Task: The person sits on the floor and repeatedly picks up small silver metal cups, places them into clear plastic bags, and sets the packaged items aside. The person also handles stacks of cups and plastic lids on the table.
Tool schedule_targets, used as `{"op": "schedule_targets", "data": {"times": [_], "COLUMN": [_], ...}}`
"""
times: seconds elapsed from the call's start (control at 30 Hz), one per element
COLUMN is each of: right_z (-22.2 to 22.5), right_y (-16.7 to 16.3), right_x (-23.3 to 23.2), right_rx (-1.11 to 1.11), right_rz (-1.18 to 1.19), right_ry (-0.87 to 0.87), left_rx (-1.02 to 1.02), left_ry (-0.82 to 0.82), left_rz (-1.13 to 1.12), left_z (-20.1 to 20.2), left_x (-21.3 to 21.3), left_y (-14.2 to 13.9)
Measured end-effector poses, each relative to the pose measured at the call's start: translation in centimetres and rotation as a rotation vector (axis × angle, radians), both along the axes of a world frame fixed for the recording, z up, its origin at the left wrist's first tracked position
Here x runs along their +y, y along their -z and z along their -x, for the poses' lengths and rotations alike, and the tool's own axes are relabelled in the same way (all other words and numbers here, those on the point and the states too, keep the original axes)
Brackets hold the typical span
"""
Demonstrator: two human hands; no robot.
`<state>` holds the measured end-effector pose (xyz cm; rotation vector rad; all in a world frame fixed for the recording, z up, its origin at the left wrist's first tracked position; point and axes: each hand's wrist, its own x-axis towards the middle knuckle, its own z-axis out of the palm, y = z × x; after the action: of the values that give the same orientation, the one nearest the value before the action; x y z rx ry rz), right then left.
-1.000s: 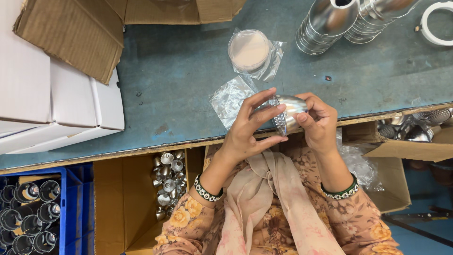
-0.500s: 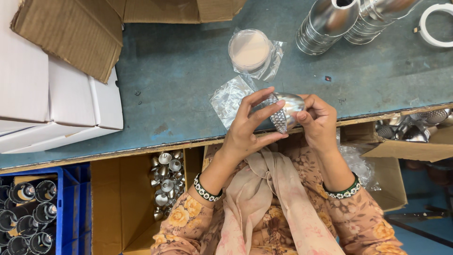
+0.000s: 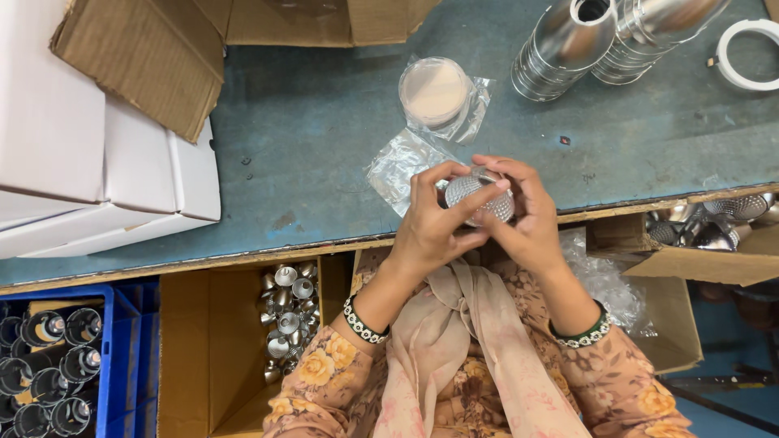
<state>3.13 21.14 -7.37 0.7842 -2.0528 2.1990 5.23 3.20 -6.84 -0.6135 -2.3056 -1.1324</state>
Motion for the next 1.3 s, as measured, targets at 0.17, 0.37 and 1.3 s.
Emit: {"op": "schedule_targets", "data": {"times": [0.17, 0.37, 1.3], "right_z": [-0.1, 0.5, -0.3], "right_y": [0.4, 0.8, 1.6], "right_x": [-0.2, 0.8, 0.0], "right_rx": [-0.053, -0.031, -0.178], "right_rz": [0.199, 0.243, 0.213], "right_ry": [0.004, -0.118, -0.042], "left_rx": [-0.076, -0.312, -0.397], "left_ry": [0.157, 0.282, 0.306], "left_rz": [-0.207, -0.346, -0.724], "left_z": [0.1, 0.4, 0.7], "left_x": [-0.4, -1.3, -2.5], "left_y": [-0.7, -1.4, 0.3]}}
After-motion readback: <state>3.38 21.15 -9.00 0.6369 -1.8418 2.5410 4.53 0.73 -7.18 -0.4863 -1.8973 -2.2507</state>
